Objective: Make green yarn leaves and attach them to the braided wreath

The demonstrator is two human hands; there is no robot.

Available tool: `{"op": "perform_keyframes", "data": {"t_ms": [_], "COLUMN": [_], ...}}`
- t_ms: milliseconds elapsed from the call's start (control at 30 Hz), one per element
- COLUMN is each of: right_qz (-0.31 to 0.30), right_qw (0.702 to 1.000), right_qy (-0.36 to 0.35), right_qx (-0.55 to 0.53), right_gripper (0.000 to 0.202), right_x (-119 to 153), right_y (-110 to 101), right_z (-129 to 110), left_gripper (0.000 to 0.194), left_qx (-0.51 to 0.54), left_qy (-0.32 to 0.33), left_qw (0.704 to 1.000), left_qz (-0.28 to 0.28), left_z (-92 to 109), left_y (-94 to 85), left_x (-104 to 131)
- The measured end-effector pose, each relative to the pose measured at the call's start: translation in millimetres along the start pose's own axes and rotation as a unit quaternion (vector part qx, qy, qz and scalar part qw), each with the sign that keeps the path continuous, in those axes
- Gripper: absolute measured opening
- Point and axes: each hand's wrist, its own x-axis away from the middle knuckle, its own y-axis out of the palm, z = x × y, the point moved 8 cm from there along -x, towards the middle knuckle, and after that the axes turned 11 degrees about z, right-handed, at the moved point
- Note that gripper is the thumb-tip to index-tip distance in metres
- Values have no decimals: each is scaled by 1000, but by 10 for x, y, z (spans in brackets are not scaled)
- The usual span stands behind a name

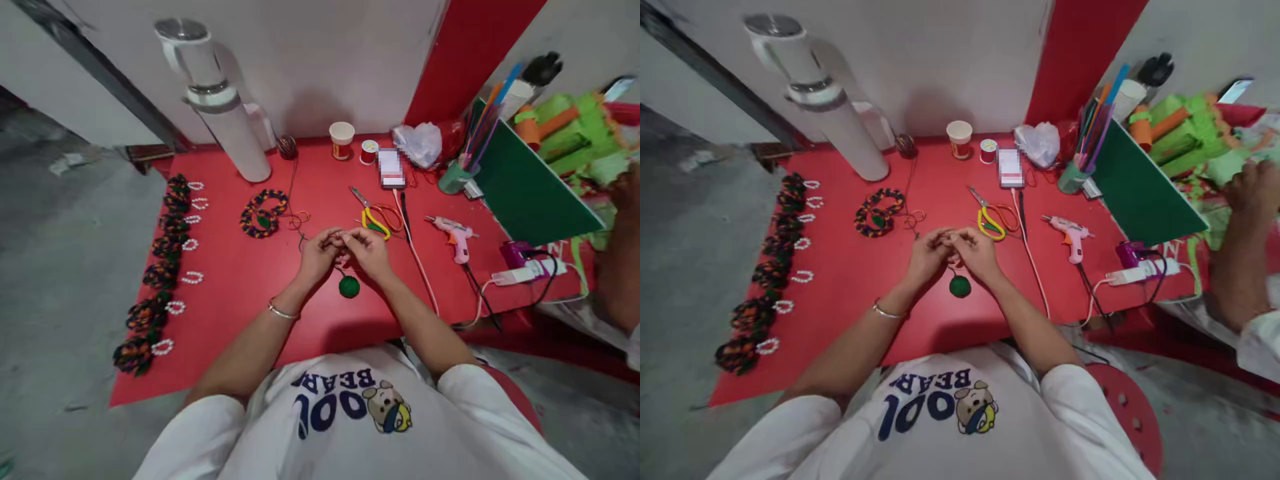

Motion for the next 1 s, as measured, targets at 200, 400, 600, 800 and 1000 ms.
{"op": "perform_keyframes", "data": {"t_ms": [200, 400, 600, 800, 1000], "right_qz": [1, 3, 2, 0, 5], "right_qw": [1000, 999, 999, 999, 999], "right_qy": [-3, -14, -12, -11, -11], "right_qx": [13, 32, 39, 34, 37], "right_gripper": [36, 39, 39, 37, 36], "right_x": [10, -12, -15, -22, -21], "right_y": [4, -11, -10, -6, -18], "right_z": [-26, -53, -50, -37, -23], "left_gripper": [50, 55, 53, 51, 53], "left_qx": [-5, -11, -14, -16, -14], "left_qy": [-9, -10, -9, -13, -14], "left_qw": [1000, 1000, 1000, 1000, 1000], "left_qz": [-1, -6, -8, -14, -12], "left_z": [-1, 15, 10, 15, -7], "left_y": [5, 5, -2, 3, 6], "left_x": [-9, -11, -13, -10, -13]}}
